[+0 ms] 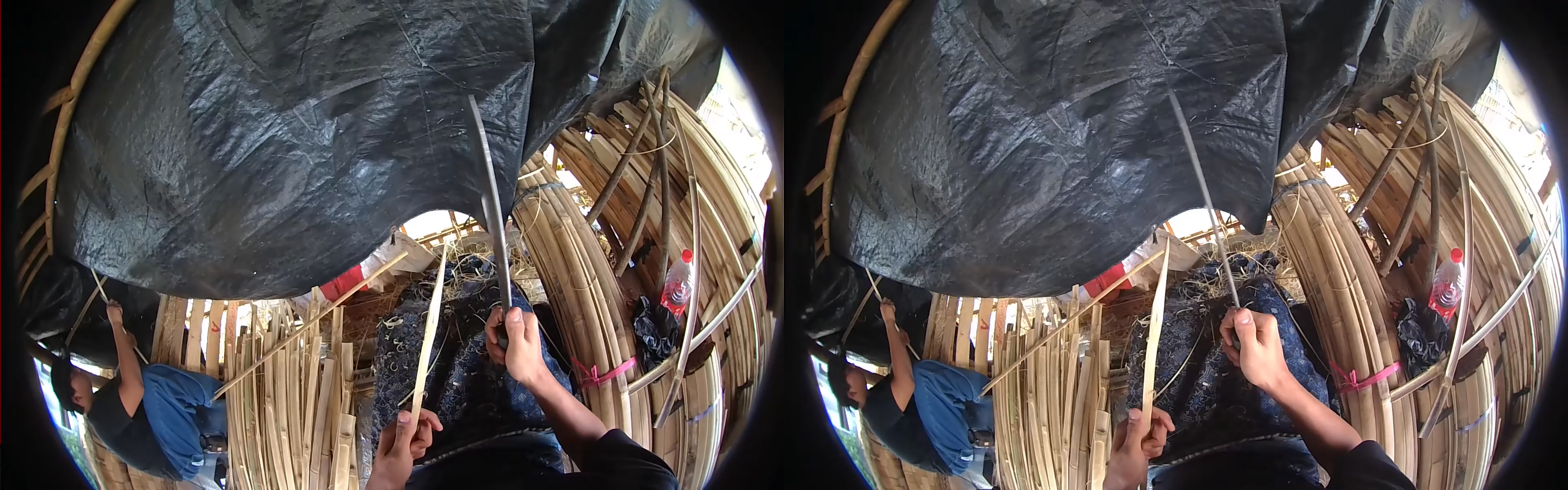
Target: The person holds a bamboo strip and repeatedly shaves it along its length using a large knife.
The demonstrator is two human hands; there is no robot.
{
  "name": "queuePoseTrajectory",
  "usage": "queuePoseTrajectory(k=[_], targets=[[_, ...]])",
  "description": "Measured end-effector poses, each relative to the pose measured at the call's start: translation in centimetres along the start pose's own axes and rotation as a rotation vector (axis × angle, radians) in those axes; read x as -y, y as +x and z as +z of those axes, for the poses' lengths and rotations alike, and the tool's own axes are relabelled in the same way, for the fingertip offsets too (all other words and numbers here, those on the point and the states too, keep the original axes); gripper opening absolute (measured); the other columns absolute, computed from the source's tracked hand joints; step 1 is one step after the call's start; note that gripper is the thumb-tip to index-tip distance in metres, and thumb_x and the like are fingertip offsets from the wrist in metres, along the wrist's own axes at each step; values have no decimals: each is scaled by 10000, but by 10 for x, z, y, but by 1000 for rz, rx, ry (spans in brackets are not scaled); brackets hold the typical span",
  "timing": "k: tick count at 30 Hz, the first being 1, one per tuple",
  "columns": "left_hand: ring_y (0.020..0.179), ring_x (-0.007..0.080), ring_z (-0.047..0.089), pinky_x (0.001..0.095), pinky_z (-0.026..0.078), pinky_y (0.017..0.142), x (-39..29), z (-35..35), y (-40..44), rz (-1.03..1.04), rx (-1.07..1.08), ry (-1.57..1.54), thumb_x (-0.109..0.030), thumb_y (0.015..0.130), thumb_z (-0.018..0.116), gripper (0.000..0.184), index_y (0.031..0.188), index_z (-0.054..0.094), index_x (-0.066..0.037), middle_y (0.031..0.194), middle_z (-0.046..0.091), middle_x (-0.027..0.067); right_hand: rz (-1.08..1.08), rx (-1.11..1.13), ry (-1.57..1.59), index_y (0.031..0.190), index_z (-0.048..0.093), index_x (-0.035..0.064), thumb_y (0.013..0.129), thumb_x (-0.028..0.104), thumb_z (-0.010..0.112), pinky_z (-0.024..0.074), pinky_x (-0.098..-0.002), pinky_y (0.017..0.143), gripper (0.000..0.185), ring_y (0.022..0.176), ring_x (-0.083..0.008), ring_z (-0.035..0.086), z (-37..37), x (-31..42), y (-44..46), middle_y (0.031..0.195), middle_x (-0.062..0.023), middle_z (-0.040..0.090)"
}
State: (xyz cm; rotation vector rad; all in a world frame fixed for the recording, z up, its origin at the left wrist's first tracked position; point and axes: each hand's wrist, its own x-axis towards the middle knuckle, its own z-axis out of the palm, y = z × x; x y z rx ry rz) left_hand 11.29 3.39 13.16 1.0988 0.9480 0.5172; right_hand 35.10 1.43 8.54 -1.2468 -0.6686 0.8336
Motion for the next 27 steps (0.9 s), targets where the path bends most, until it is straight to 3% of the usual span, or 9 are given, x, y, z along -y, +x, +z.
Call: queuePoseTrajectory(k=[2,4,6,7,9,16,22,24,27], targets=[[470,51,264,255,205,456,1,-1,2,-24,55,-33,-420,1143,415,444,851,553,-115,589,337,-56,14,22,-22,725,523,19,1083,596,446,365,-289,457,684,504,-96,481,-7,-4,2,603,-2,480],[467,60,267,262,204,455,16,-14,7,-47,112,-67,-413,1139,432,422,855,543,-120,589,337,-52,-168,106,-271,745,586,8,1061,576,516,379,-335,472,654,510,-118,500,-11,-3,6,591,-27,500],[590,131,564,287,410,502,49,-42,15,-194,364,-481,-366,1137,418,383,1077,577,-23,697,597,63,-307,136,-424,867,713,6,998,520,638,436,-387,504,536,479,-258,543,-10,3,10,586,-118,533],[590,131,564,287,410,502,38,-31,12,-199,370,-476,-366,1137,418,383,1077,577,-23,697,597,63,-341,160,-511,879,727,17,982,529,656,448,-397,504,527,484,-293,560,-8,13,11,585,-127,556],[462,84,265,274,210,456,7,-1,2,-121,229,-290,-410,1127,470,384,870,517,-128,593,331,-42,-482,158,-622,898,751,51,925,580,707,476,-419,497,532,491,-342,609,-2,17,13,580,-126,600],[460,94,247,277,229,454,13,-8,-4,-176,348,-434,-404,1116,499,362,880,526,-131,589,342,-32,-580,205,-857,830,728,83,876,697,700,435,-393,444,617,444,-286,601,6,27,17,567,-53,629],[464,96,254,292,241,465,21,-11,-13,-217,248,-475,-397,1111,515,353,878,547,-134,593,367,-31,-724,219,-913,860,768,120,842,748,690,437,-385,448,634,446,-245,613,-3,13,33,558,-37,635],[466,97,254,295,242,467,22,-17,-16,-190,255,-480,-401,1109,518,356,875,551,-136,595,368,-28,-683,107,-912,904,806,139,866,727,668,487,-394,486,605,481,-263,644,-12,-5,52,558,-80,644],[466,89,253,294,233,466,23,-27,-26,-140,271,-452,-436,1101,523,379,882,579,-131,579,343,-34,-297,-113,-789,959,808,75,980,542,602,553,-456,602,511,584,-364,685,-28,-7,80,614,-193,645]])
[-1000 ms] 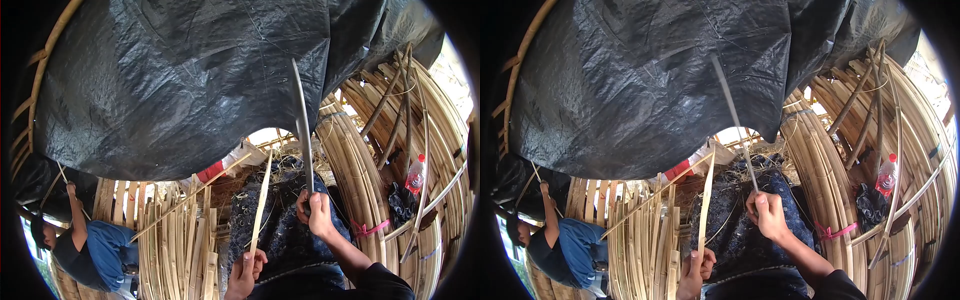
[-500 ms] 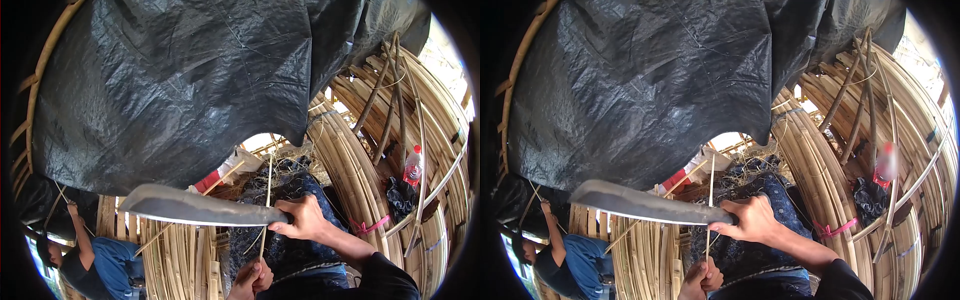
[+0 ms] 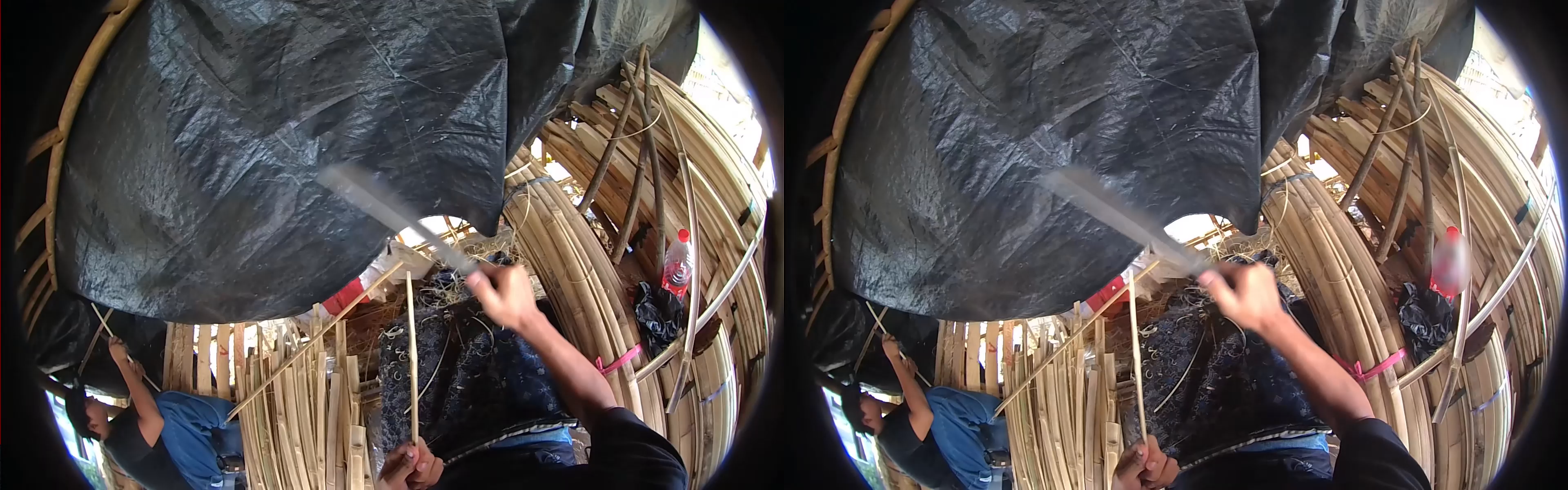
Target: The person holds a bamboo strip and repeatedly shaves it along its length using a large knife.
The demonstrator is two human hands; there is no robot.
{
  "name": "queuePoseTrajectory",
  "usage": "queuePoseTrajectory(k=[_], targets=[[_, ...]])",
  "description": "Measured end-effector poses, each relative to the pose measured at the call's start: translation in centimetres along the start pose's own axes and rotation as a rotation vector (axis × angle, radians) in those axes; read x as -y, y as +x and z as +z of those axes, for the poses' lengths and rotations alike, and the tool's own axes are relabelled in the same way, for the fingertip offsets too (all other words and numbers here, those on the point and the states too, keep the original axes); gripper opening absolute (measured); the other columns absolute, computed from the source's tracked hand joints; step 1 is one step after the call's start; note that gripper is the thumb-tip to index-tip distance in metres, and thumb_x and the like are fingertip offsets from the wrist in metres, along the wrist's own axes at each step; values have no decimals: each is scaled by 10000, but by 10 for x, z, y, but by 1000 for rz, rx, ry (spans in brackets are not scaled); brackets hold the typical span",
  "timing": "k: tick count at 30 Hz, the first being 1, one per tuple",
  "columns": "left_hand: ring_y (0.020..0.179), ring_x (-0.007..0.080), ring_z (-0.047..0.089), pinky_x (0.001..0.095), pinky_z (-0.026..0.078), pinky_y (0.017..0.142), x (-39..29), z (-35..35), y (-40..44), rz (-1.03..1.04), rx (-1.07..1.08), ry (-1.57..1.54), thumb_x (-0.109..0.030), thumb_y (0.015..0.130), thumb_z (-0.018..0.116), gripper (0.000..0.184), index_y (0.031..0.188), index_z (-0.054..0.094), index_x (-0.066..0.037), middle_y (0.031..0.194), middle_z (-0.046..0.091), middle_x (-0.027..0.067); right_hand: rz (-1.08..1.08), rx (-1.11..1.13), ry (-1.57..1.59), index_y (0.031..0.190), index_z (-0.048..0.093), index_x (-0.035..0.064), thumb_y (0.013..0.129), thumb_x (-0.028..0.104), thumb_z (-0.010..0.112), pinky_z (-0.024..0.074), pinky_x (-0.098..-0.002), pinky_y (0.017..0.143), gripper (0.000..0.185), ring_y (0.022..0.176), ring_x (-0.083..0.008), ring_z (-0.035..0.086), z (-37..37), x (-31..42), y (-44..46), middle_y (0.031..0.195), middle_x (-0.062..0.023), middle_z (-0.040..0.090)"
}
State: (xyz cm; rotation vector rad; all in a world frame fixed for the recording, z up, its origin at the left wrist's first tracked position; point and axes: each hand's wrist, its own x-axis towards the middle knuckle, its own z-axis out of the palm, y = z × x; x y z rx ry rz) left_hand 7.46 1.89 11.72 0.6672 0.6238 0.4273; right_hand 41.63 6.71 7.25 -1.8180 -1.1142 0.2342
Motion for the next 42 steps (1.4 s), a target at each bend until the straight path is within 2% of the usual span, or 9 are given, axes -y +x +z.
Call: queuePoseTrajectory(k=[3,6,9,12,17,19,24,30,42], targets=[[460,85,258,292,217,452,6,8,3,79,-180,96,-461,1101,509,402,884,573,-129,568,335,-41,145,-113,230,753,653,-4,1056,497,524,463,-395,498,600,484,-218,583,16,-52,-2,561,-93,561],[442,86,252,296,197,428,0,11,13,47,-188,99,-512,1096,484,534,725,515,-128,528,313,-35,215,-98,710,746,518,42,1124,533,368,329,-255,430,637,461,-86,443,20,-38,-26,562,1,428],[430,85,244,299,192,419,-3,23,20,40,-206,127,-540,1092,471,645,588,414,-141,494,286,-27,262,-86,978,778,537,21,1081,622,433,303,-256,402,681,436,-77,395,23,-48,-39,552,-2,432],[435,82,241,297,192,422,-7,21,22,37,-124,114,-508,1102,469,572,686,518,-117,518,304,-33,217,-42,985,848,610,-15,1054,616,519,291,-250,402,670,434,-63,386,13,-40,-40,549,10,439],[451,75,242,281,221,451,2,6,24,78,38,91,-436,1131,430,438,1132,672,-70,569,334,-48,210,79,991,1066,699,-59,1043,488,625,278,-243,405,552,431,-49,371,-9,-4,-31,549,40,446],[452,76,245,280,226,456,4,5,23,80,35,99,-435,1132,424,448,1143,679,-67,566,331,-47,189,134,986,1062,690,-77,1053,497,592,282,-247,401,582,418,-50,361,-12,13,-29,532,21,434],[449,79,251,281,225,448,7,8,23,83,36,122,-441,1132,417,483,1149,691,-43,563,334,-45,217,234,1161,1189,717,-58,1032,214,676,252,-239,411,316,430,-30,371,-15,38,-24,553,60,465],[450,70,278,267,229,429,5,10,26,42,74,90,-444,1141,382,548,1118,712,-7,569,377,-37,191,289,1155,1162,739,-28,1010,166,718,257,-234,421,247,465,-15,395,-22,69,-8,632,36,561],[465,86,342,264,314,452,1,0,25,71,108,414,-452,1143,373,593,1432,604,13,591,418,-22,166,311,1161,948,686,-15,967,140,780,306,-233,411,183,473,-26,465,-10,89,6,663,1,614]])
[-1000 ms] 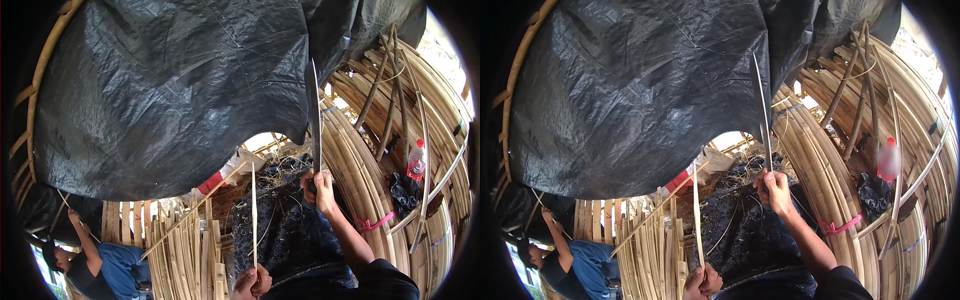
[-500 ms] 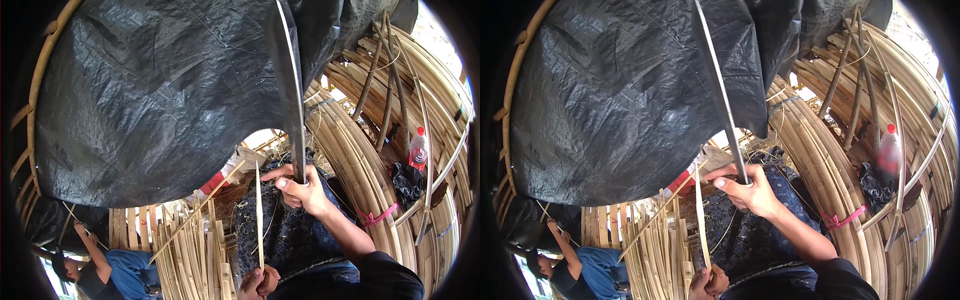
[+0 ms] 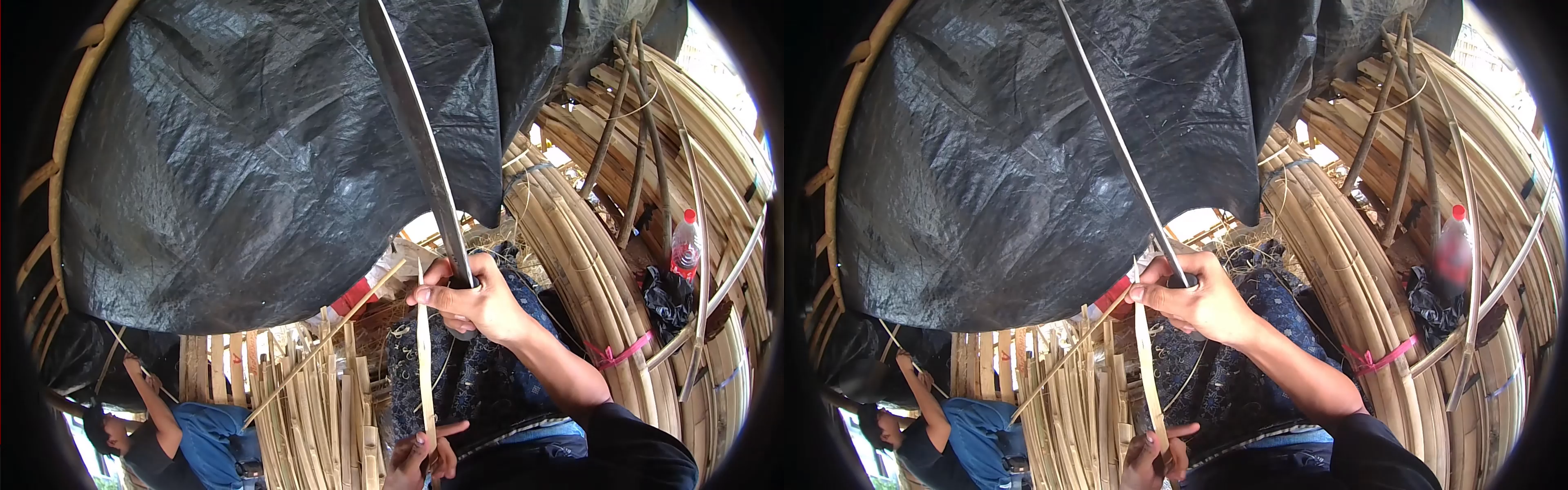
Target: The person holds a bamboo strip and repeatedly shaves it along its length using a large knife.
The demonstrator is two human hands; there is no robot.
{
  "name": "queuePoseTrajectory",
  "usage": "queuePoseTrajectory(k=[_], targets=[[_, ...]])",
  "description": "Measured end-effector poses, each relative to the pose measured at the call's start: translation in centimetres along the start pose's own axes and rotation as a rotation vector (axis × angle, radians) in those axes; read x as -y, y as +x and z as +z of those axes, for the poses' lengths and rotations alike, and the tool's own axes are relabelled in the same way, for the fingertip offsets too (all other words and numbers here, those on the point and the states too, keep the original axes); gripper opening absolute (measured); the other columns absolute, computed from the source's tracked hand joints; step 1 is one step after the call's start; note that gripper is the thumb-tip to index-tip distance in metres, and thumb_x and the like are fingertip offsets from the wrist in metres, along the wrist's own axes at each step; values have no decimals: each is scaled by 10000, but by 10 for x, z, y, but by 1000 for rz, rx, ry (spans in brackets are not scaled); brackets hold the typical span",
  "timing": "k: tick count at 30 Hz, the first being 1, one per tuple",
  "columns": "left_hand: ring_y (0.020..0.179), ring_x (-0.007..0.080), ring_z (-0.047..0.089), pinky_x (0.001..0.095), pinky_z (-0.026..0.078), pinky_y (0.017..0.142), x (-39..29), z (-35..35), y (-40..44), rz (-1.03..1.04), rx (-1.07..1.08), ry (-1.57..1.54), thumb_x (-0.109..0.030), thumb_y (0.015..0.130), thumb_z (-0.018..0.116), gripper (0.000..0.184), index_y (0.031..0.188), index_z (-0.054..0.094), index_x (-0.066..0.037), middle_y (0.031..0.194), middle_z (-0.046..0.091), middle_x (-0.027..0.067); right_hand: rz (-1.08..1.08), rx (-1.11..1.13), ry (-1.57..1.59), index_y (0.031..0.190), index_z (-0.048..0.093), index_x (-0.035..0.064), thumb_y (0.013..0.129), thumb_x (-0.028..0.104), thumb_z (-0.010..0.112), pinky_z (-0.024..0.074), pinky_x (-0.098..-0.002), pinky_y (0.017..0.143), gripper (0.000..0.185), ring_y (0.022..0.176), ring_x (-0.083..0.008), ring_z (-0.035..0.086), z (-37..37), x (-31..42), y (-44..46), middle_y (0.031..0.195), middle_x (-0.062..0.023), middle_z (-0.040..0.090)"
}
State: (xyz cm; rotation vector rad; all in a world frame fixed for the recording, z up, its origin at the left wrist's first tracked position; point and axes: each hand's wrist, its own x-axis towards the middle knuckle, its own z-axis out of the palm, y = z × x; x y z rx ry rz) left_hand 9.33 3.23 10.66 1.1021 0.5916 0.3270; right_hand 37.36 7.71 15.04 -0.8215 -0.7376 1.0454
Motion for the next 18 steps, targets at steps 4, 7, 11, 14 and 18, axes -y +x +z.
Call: queuePoseTrajectory(k=[4,7,11,14,18], targets=[[525,93,444,254,361,466,-23,23,27,222,-299,124,-423,1138,405,486,1270,599,2,668,511,29,13,-2,-40,945,699,-18,970,145,778,293,-231,410,183,465,-20,454,4,0,2,655,3,603],[594,105,560,238,440,507,-73,26,52,270,-267,274,-412,1138,395,484,1297,526,26,757,623,86,11,30,-165,936,730,-21,962,144,784,348,-252,446,176,510,-41,501,13,-7,6,656,6,609],[469,60,409,218,341,435,-102,29,68,190,-120,286,-353,1160,365,413,1098,555,8,601,468,9,-324,9,-579,918,752,-16,954,338,765,476,-340,565,356,590,-105,593,15,-12,1,636,-79,643],[440,44,309,225,265,403,-102,37,68,202,-125,171,-354,1158,384,402,956,521,-34,558,366,-31,-485,100,-843,931,707,15,885,650,721,489,-398,542,638,531,-308,628,-4,-14,-4,610,-122,589],[433,47,296,232,238,398,-90,31,61,203,-93,50,-361,1154,400,398,924,509,-55,563,357,-32,-677,127,-1186,826,670,81,795,779,711,474,-399,525,699,569,-294,650,-3,-10,-11,650,-71,609]])
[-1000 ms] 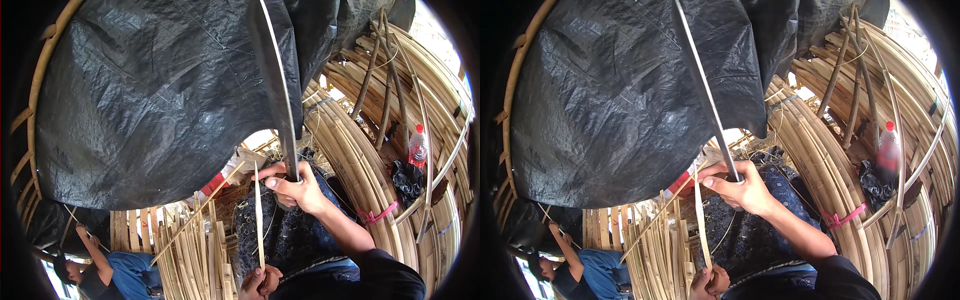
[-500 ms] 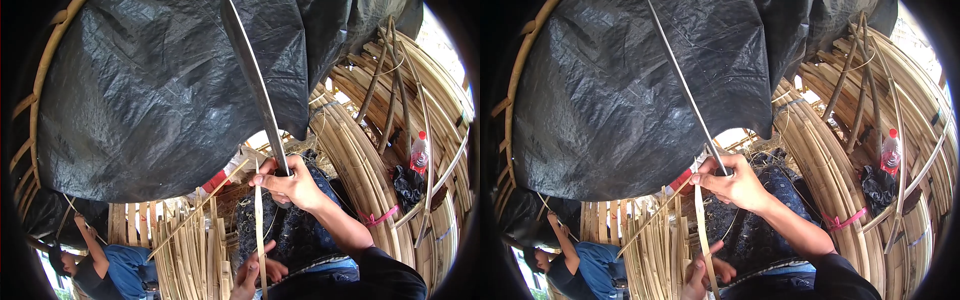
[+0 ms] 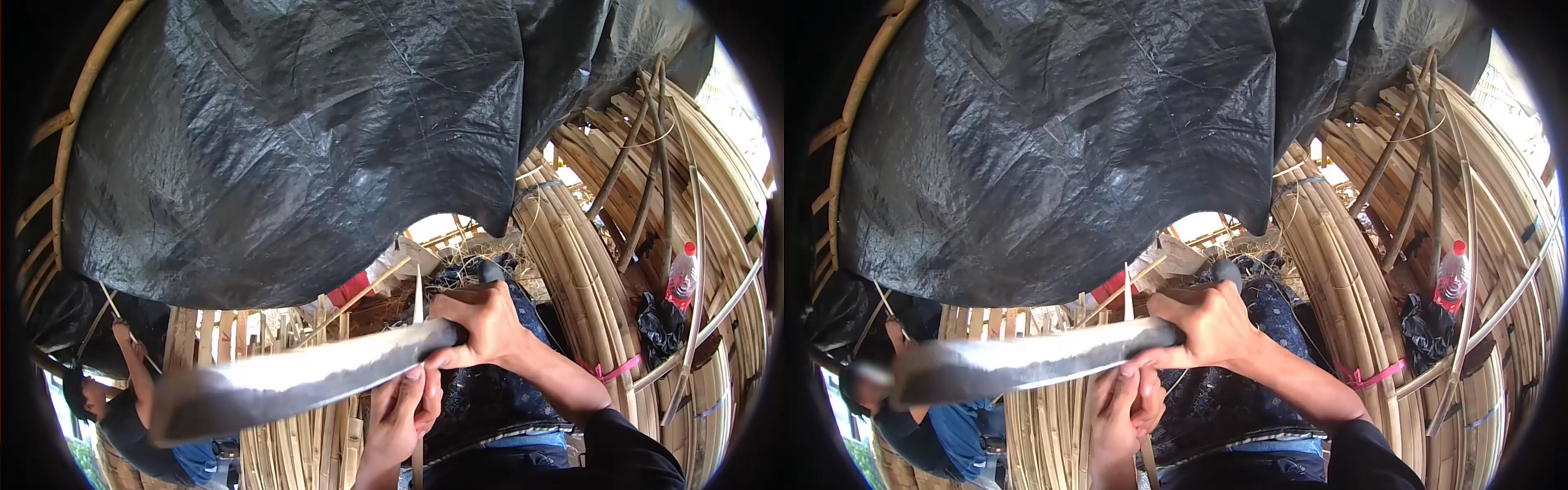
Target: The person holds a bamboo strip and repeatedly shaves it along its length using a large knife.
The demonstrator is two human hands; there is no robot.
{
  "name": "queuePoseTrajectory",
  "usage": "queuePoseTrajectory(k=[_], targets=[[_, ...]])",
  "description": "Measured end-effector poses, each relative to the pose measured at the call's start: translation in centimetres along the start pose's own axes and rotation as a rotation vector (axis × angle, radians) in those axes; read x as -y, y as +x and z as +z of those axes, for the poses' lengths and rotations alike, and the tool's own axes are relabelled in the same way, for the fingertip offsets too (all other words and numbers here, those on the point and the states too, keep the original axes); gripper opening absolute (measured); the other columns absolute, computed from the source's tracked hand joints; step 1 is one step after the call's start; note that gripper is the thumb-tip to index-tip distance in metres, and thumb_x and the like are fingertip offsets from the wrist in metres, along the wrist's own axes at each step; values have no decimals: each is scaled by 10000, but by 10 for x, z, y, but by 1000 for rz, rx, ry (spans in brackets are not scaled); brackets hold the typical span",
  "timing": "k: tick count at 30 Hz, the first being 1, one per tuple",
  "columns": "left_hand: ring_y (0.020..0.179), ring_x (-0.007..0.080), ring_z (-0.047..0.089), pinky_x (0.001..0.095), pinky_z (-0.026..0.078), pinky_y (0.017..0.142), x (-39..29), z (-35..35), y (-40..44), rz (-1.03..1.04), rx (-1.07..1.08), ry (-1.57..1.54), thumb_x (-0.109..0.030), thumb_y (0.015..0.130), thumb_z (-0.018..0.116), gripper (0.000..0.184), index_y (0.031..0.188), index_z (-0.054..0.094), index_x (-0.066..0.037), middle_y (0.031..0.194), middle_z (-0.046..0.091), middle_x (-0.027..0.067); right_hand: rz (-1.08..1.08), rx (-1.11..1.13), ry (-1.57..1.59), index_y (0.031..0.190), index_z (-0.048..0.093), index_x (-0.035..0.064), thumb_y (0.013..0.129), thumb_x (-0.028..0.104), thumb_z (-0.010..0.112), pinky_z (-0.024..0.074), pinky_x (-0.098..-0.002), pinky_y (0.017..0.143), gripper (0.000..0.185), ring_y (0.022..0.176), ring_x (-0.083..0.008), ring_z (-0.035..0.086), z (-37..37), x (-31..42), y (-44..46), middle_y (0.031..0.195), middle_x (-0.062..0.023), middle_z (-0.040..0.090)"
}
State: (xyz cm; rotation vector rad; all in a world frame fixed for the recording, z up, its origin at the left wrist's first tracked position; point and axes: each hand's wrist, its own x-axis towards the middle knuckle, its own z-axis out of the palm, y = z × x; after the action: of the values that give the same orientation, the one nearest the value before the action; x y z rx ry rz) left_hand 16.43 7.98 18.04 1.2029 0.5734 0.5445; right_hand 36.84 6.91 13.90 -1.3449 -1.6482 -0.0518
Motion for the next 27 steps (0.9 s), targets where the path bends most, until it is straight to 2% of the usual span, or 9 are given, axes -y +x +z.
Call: queuePoseTrajectory(k=[3,5,8,11,13,15,19,22,27], targets=[[427,56,297,238,235,393,0,-6,-10,-8,52,-100,-339,1157,392,389,910,496,-57,576,355,-20,-198,-50,-91,809,676,91,738,775,761,503,-416,564,693,556,-276,643,-7,-6,13,628,-62,593],[429,57,276,239,230,392,-2,-6,-14,-37,83,-214,-327,1158,381,390,900,486,-55,572,346,-14,-120,-51,-52,825,691,81,785,775,723,518,-432,580,697,570,-284,659,-5,-31,13,635,-74,617],[432,58,274,234,230,395,-4,-10,-22,-32,76,-189,-311,1160,373,384,901,484,-51,570,342,-17,390,-129,61,855,745,-35,980,663,497,535,-399,622,751,607,-299,685,6,-69,15,664,-173,665],[433,52,274,230,230,395,-6,-10,-22,-73,34,-143,-308,1162,377,387,894,493,-53,568,340,-22,620,-132,234,747,697,6,1022,581,505,481,-396,557,666,508,-205,586,19,-98,-1,545,-109,579],[435,43,278,227,233,396,3,-13,-17,-69,16,-130,-317,1161,384,396,888,504,-56,567,343,-30,673,-69,440,654,572,16,1031,674,445,456,-378,542,769,519,-164,559,21,-84,-19,531,-54,523],[436,37,282,223,239,399,4,-12,-13,-86,22,-129,-321,1160,391,401,883,509,-57,568,351,-36,485,-58,587,683,591,23,977,793,440,442,-349,529,838,504,-170,528,18,-61,-22,551,-35,509],[429,40,286,225,243,401,5,-5,-9,-125,21,-116,-332,1157,400,408,878,508,-54,562,356,-35,197,-50,461,821,709,26,890,711,681,477,-396,530,689,531,-283,632,9,-37,-10,582,-117,588],[428,41,293,228,243,401,6,-2,-7,-105,31,-94,-341,1155,408,412,877,508,-54,557,357,-33,-19,31,267,897,735,59,784,648,821,487,-393,522,606,557,-310,662,0,-25,2,609,-99,633],[428,40,290,226,241,403,7,-5,-13,-100,22,-118,-350,1153,415,411,878,506,-58,562,354,-36,-90,42,176,875,716,46,802,690,786,510,-398,552,652,601,-325,663,-1,-28,6,707,-90,649]])
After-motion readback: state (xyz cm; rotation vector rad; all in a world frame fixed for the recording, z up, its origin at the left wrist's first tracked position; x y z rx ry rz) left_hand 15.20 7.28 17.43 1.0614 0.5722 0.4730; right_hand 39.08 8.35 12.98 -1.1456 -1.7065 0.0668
